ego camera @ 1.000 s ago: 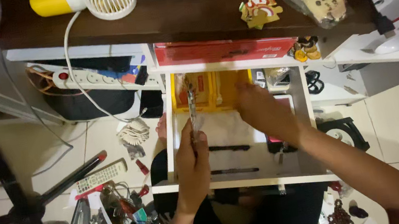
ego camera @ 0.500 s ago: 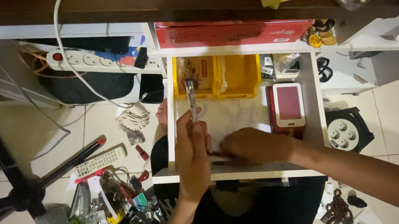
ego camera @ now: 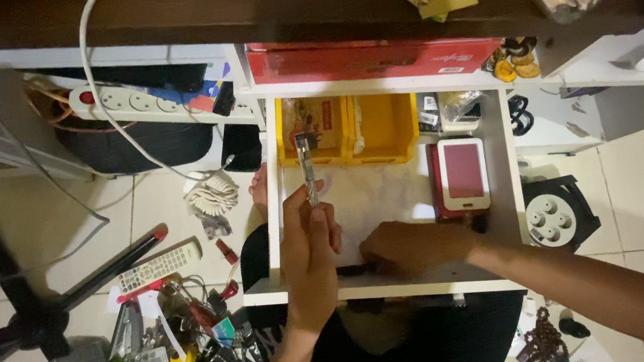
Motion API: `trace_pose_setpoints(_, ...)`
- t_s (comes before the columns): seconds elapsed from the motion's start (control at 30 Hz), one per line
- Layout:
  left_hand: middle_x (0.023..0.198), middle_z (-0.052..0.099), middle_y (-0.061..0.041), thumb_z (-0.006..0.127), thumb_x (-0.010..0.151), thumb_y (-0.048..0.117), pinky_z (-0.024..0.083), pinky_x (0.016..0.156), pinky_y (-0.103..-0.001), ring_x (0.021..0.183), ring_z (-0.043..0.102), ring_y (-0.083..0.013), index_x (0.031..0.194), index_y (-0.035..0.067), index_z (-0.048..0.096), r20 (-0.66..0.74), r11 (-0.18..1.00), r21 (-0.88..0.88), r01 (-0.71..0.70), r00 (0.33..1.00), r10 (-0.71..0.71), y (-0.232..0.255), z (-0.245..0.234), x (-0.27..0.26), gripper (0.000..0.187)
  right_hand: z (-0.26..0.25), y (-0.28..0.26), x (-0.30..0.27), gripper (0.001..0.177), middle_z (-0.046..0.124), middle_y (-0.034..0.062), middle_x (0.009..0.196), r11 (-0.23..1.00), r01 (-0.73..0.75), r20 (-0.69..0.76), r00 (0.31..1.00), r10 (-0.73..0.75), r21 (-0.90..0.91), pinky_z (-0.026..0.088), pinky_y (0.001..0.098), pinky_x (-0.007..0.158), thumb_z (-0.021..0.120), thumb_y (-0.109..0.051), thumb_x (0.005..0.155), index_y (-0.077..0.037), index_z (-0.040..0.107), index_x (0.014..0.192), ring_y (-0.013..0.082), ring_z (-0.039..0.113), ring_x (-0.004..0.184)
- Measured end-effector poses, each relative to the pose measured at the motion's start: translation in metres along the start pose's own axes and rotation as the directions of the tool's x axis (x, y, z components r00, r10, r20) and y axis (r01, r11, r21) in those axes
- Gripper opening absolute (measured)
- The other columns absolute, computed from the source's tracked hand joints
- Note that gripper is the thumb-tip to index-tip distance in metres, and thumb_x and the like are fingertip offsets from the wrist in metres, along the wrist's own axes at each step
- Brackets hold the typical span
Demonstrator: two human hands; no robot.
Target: The person searches through a cluttered drawer, moving various items such as pens, tools, and small containers. They pick up and examine several objects, including a stapler and a small bottle, before placing them back into the drawer.
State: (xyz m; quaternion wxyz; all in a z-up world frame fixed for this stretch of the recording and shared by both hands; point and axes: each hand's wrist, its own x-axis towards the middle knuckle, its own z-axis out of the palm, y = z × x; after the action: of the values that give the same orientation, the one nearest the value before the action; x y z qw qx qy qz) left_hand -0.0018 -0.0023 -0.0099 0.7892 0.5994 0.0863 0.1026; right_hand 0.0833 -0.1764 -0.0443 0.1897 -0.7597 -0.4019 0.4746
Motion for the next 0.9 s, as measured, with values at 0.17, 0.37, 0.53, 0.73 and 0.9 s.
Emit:
trace_pose_setpoints(0.17, 0.082, 0.044, -0.002, 0.037, 0.113, 0.013, 0.040, 0.062, -0.025, 0.069, 0.040, -0.0088, 0.140, -0.001, 0.049, 0.024, 0.999, 0.016, -0.036, 0.999, 0.036, 0.004, 0.000, -0.002, 0.032, 0.007, 0.008, -0.003, 0.022, 0.074, 0.0184, 0.095, 0.998, 0.065, -0.082, 0.995, -0.064, 0.012, 0.055, 0.0413, 0.077, 0.066, -0.020, 0.093, -0.002, 0.071, 0.105, 0.0319, 0.071, 0.090)
trace_pose_setpoints(0.37, 0.093, 0.057, -0.007, 0.042, 0.111, 0.011, 0.052, 0.072, -0.028, 0.076, 0.055, -0.0113, 0.141, -0.001, 0.043, 0.039, 0.978, -0.030, -0.204, 0.978, 0.205, -0.009, -0.002, -0.001, 0.032, -0.020, 0.007, -0.032, 0.023, 0.075, 0.0131, 0.096, 0.987, -0.146, -0.229, 0.960, 0.158, 0.067, 0.059, 0.0382, 0.071, 0.060, -0.019, 0.097, -0.007, 0.071, 0.114, 0.0233, 0.071, 0.077)
trace_pose_setpoints(0.53, 0.113, 0.066, -0.014, 0.047, 0.111, 0.016, 0.061, 0.083, -0.034, 0.095, 0.067, -0.0180, 0.139, -0.002, 0.048, 0.030, 0.974, 0.078, -0.213, 0.977, 0.211, -0.004, 0.013, -0.013, 0.033, -0.013, -0.004, -0.100, 0.023, 0.075, 0.0018, 0.092, 0.880, -0.033, -0.578, 0.742, 0.339, 0.473, 0.059, 0.0290, 0.072, 0.065, -0.009, 0.093, -0.007, 0.069, 0.115, 0.0116, 0.071, 0.080)
trace_pose_setpoints(0.73, 0.122, 0.072, -0.015, 0.046, 0.110, 0.021, 0.059, 0.086, -0.035, 0.105, 0.074, -0.0197, 0.143, -0.002, 0.045, 0.293, 0.968, 0.182, -0.174, 0.949, 0.116, -0.008, 0.083, -0.055, 0.040, 0.063, -0.026, -0.158, 0.022, 0.064, 0.0027, 0.099, 0.749, 0.391, -0.843, 0.306, 0.441, 0.534, 0.046, 0.0255, 0.079, 0.070, -0.004, 0.098, 0.000, 0.070, 0.119, 0.0107, 0.057, 0.091)
trace_pose_setpoints(0.9, 0.107, 0.076, -0.017, 0.051, 0.107, 0.020, 0.057, 0.078, -0.033, 0.089, 0.074, -0.0206, 0.142, 0.002, 0.051, 0.447, 0.939, 0.265, -0.219, 0.891, 0.082, -0.022, 0.141, -0.113, 0.039, 0.116, -0.040, -0.183, 0.032, 0.076, 0.0043, 0.105, 0.762, 0.493, -0.868, -0.026, 0.495, 0.420, 0.055, 0.0227, 0.085, 0.068, 0.000, 0.094, 0.002, 0.067, 0.126, 0.0090, 0.070, 0.096)
